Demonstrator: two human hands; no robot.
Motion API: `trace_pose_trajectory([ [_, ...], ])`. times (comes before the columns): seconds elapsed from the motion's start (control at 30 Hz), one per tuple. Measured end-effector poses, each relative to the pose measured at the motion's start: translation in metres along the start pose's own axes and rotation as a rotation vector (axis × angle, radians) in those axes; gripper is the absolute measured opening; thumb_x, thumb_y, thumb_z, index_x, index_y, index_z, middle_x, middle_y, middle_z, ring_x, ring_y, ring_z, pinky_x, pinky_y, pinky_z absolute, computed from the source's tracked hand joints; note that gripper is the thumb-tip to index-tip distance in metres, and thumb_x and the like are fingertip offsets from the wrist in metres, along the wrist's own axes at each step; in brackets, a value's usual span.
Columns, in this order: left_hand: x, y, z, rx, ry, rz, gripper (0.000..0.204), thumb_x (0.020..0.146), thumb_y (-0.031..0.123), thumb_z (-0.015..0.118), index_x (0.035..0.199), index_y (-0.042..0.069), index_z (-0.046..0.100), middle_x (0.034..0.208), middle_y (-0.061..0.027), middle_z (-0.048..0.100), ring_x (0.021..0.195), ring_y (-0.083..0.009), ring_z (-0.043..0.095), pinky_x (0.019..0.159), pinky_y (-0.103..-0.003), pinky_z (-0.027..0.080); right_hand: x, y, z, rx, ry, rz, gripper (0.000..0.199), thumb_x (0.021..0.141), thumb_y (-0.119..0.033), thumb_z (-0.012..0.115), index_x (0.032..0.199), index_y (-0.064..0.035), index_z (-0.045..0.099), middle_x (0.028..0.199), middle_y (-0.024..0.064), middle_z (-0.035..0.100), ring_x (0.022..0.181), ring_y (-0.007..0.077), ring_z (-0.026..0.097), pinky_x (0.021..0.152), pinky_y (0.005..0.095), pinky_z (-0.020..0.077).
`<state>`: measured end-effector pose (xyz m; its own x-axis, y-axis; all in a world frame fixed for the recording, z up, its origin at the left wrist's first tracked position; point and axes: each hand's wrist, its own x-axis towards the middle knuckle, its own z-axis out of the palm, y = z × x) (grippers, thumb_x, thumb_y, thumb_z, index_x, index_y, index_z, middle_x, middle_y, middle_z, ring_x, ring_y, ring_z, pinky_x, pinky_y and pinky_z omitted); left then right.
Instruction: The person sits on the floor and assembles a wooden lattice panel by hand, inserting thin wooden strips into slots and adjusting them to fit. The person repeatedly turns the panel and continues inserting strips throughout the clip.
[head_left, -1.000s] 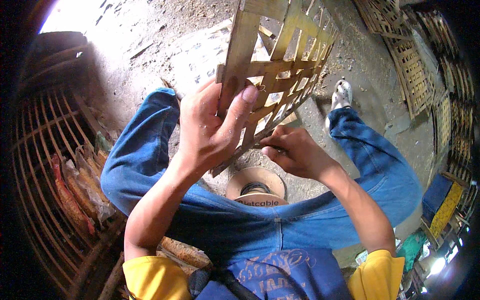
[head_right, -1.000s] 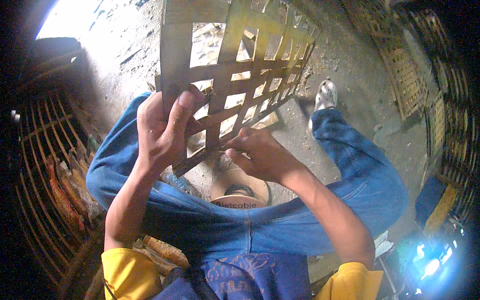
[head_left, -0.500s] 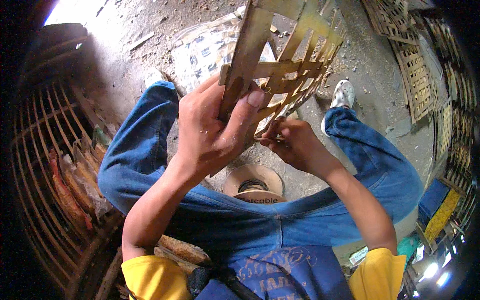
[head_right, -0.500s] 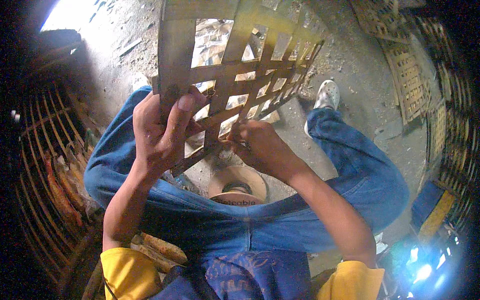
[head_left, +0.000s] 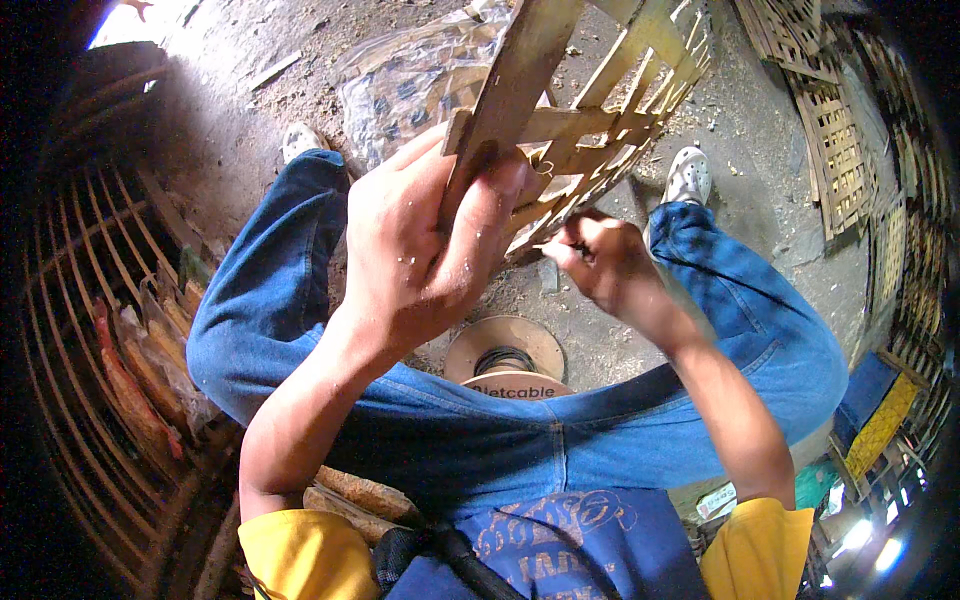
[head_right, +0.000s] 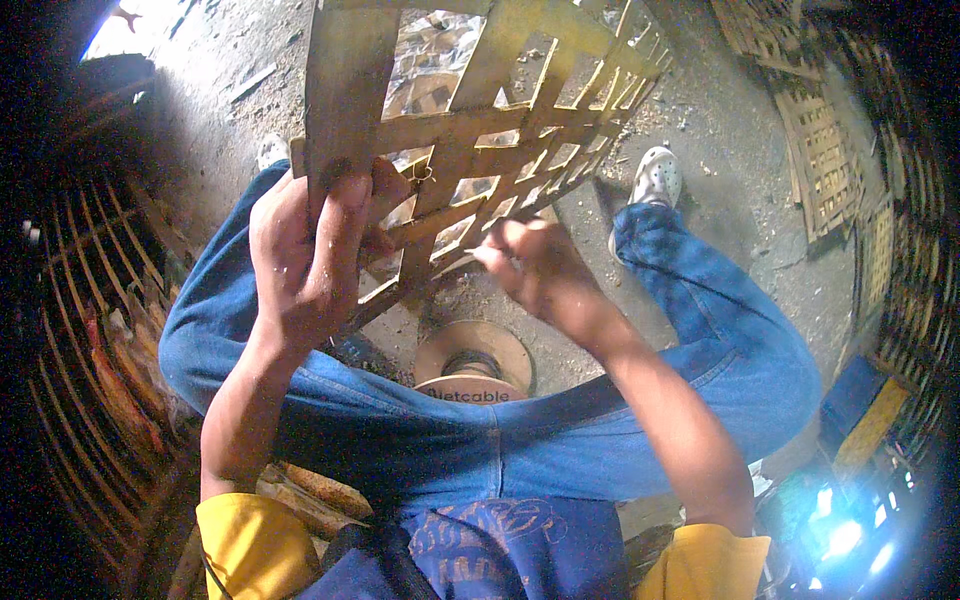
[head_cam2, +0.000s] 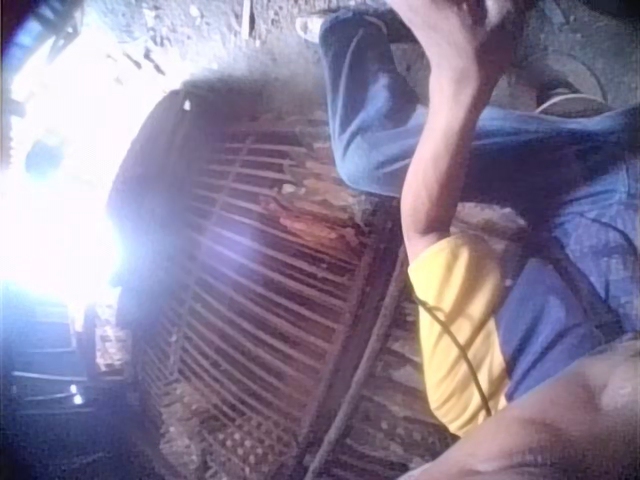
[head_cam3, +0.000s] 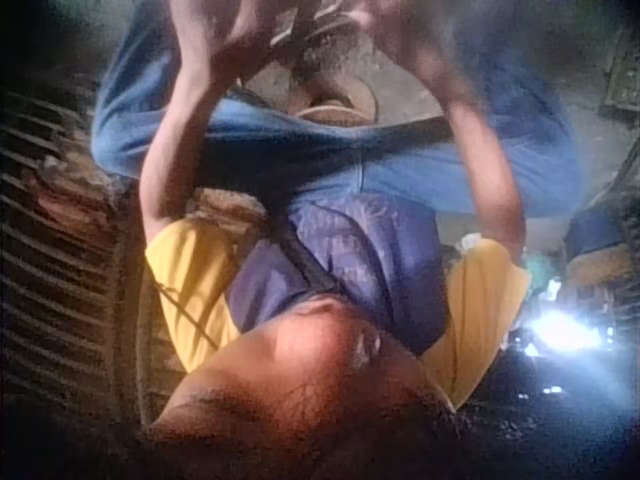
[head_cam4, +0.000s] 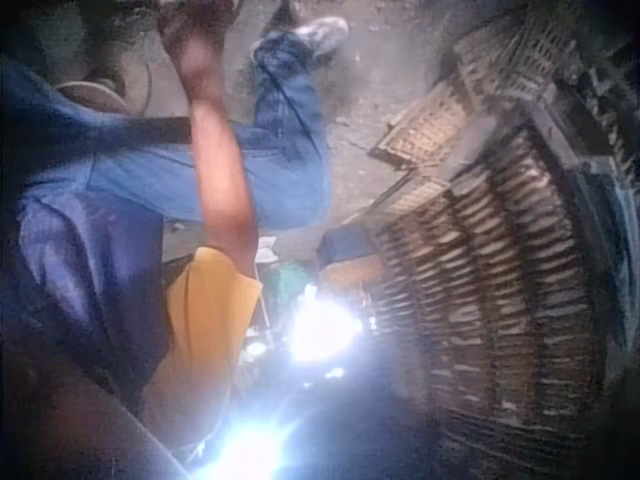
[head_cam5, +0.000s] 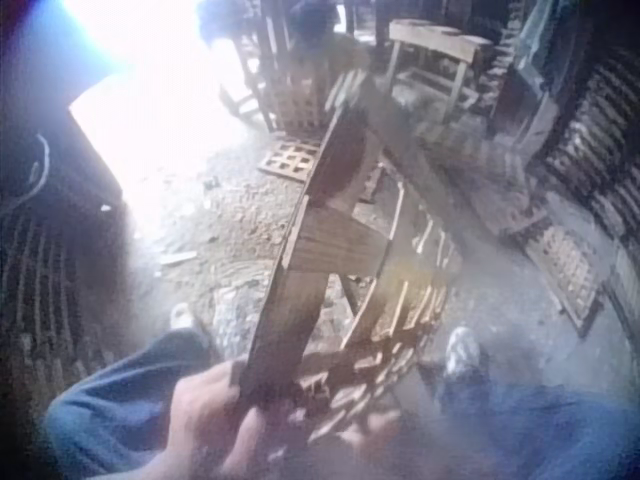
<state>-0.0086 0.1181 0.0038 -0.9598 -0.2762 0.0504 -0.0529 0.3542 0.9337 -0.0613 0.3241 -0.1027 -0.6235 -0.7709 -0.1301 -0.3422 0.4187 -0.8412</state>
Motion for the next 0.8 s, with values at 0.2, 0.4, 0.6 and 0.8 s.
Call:
trace_pose_trajectory([
  [0.2,0.001,-0.001,0.001,0.045,0.008,0.004,0.016,0.091,0.011,0.058,0.086,-0.003,0.063,0.071,-0.0134,0.059,0.060,-0.0243,0.058,0.056,-0.033,0.045,-0.007,0.041,0.013,0.060,0.062,0.109,0.014,0.080,-0.015,0.067,0.083,-0.0011,0.069,0.083,0.0176,0.066,0.079,0.0347,0.065,0.074,0.0411,0.0521],
  [0.4,-0.003,-0.004,0.003,-0.017,0.041,-0.025,0.017,0.092,0.013,0.058,0.089,-0.002,0.064,0.072,-0.0143,0.061,0.060,-0.0236,0.059,0.057,-0.033,0.046,-0.007,0.049,0.008,0.003,0.032,0.142,0.016,0.082,-0.017,0.067,0.082,-0.0007,0.065,0.079,0.0208,0.063,0.076,0.0393,0.062,0.069,0.0452,0.0492],
  [0.6,-0.001,-0.002,0.001,0.016,0.042,-0.047,0.019,0.094,0.015,0.056,0.090,-0.001,0.065,0.072,-0.0132,0.062,0.061,-0.0219,0.059,0.057,-0.032,0.046,-0.005,0.047,0.008,-0.049,0.064,0.070,0.015,0.084,-0.016,0.065,0.082,-0.0009,0.063,0.081,0.0214,0.061,0.077,0.0424,0.061,0.069,0.0477,0.0486],
  [0.8,0.000,0.000,-0.002,0.045,0.035,-0.107,0.023,0.096,0.019,0.056,0.090,-0.001,0.066,0.068,-0.0116,0.062,0.056,-0.0169,0.059,0.052,-0.030,0.045,-0.013,0.047,0.012,-0.339,0.086,0.018,0.014,0.086,-0.016,0.063,0.088,-0.0030,0.059,0.092,0.0199,0.060,0.076,0.0404,0.062,0.067,0.0475,0.0519],
])
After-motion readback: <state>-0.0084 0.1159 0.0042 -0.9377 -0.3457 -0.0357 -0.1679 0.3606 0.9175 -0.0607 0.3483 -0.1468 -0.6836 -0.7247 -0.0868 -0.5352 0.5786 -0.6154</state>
